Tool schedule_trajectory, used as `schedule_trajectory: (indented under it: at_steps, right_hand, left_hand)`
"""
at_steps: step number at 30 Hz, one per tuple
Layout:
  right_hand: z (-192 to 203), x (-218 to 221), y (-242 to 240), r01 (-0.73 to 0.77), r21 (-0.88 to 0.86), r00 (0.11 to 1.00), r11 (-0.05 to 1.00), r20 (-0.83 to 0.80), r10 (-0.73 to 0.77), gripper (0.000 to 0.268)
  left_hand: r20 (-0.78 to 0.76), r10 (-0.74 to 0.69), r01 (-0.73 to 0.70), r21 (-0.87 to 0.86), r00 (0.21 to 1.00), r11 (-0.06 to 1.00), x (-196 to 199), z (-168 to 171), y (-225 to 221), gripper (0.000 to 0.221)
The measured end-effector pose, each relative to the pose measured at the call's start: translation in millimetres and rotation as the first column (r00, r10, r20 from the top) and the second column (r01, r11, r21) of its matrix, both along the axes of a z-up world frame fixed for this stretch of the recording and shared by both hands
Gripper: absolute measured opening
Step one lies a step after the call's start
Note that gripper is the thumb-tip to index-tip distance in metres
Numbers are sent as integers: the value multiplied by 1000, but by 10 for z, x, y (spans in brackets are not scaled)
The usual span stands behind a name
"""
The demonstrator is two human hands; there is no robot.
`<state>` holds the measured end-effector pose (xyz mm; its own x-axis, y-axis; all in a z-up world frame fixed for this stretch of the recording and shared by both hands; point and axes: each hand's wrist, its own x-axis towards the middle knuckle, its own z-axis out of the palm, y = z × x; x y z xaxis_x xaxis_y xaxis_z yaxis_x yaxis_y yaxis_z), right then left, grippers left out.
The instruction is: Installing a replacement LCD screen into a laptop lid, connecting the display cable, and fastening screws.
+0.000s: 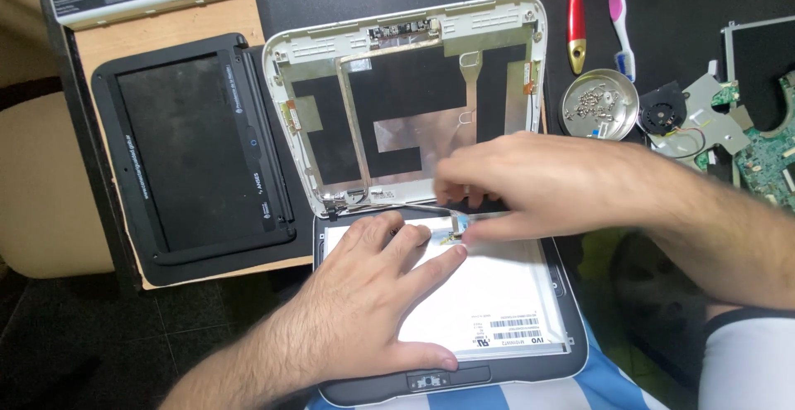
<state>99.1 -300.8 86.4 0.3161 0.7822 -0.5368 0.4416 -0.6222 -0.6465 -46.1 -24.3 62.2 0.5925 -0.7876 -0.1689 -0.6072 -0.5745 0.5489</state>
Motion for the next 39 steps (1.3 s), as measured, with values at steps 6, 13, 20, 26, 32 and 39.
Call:
schedule_trajectory:
  at_steps: [6, 13, 20, 26, 32, 39]
  right_hand:
    - [-328, -438, -408, -152, 319, 917, 935, 399, 13, 38]
    - [-365, -751, -421, -204, 419, 842, 885, 536, -59, 29]
    - [-360, -806, -482, -186, 441, 843, 878, 531, -88, 32]
    - [-334, -774, -866, -54, 472, 916, 880, 373, -144, 35]
    - [-469, -856, -1101, 37, 481, 956, 876, 239, -172, 34]
    - [-451, -789, -1162, 72, 479, 979, 875, 136, -154, 44]
  left_hand:
    - [-187, 13, -23, -50, 982, 998, 71, 115, 111, 102]
    - [-239, 45, -50, -15, 970, 999, 49, 165, 126, 97]
    - [-314, 73, -69, 25, 946, 997, 69, 206, 115, 95]
    - [-292, 92, -152, -189, 952, 970, 64, 134, 230, 83]
    - [-290, 175, -279, -371, 941, 886, 41, 24, 492, 36]
    - [-386, 251, -393, -352, 888, 850, -213, -151, 920, 44]
